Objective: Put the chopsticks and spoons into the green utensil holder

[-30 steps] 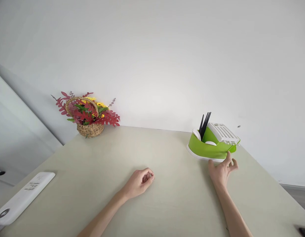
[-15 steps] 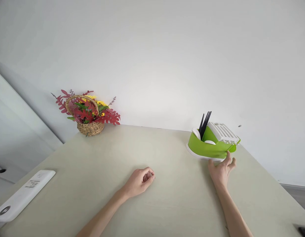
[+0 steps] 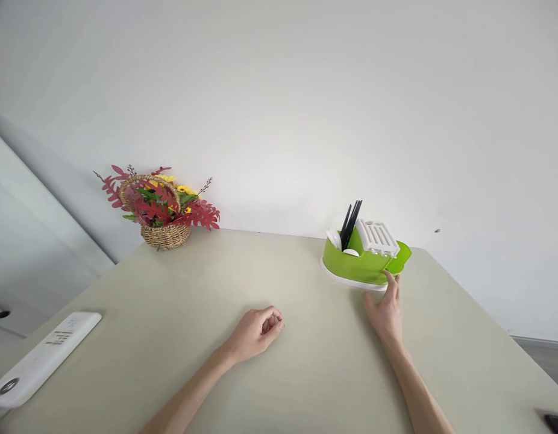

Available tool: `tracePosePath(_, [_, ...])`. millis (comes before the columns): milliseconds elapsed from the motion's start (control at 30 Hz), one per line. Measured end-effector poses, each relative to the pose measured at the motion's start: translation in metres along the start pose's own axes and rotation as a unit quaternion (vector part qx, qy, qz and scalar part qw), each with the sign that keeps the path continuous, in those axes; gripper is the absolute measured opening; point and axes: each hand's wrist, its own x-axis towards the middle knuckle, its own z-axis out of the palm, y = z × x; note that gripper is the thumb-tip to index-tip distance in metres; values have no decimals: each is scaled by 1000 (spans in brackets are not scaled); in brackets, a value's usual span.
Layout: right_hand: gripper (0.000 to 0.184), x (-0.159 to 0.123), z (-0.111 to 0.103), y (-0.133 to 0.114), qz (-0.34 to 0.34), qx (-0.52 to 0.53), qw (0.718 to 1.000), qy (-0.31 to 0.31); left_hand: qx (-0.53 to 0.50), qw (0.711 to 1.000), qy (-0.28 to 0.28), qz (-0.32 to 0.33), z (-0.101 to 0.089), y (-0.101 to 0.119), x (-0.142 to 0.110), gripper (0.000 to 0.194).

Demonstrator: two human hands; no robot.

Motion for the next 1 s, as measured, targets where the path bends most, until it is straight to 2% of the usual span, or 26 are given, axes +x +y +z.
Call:
tracePosePath(100, [83, -6, 2, -14, 1, 5, 999, -46, 2, 1000, 1, 2, 0, -1, 0, 22])
tracePosePath(300, [81, -17, 7, -38, 5, 2, 997, -78, 4, 1000, -1, 3, 0, -3, 0, 21])
tracePosePath(533, [77, -35, 13, -60, -28, 21, 993, -114, 5, 1000, 0, -6, 0, 0, 0, 19])
tracePosePath(767, [68, -55, 19, -81, -91, 47, 986, -134, 14, 1000, 6, 3, 1, -1, 0, 19])
tracePosePath(1000, [59, -68, 25, -91, -155, 68, 974, -148, 23, 1000, 7, 6, 2, -2, 1, 20])
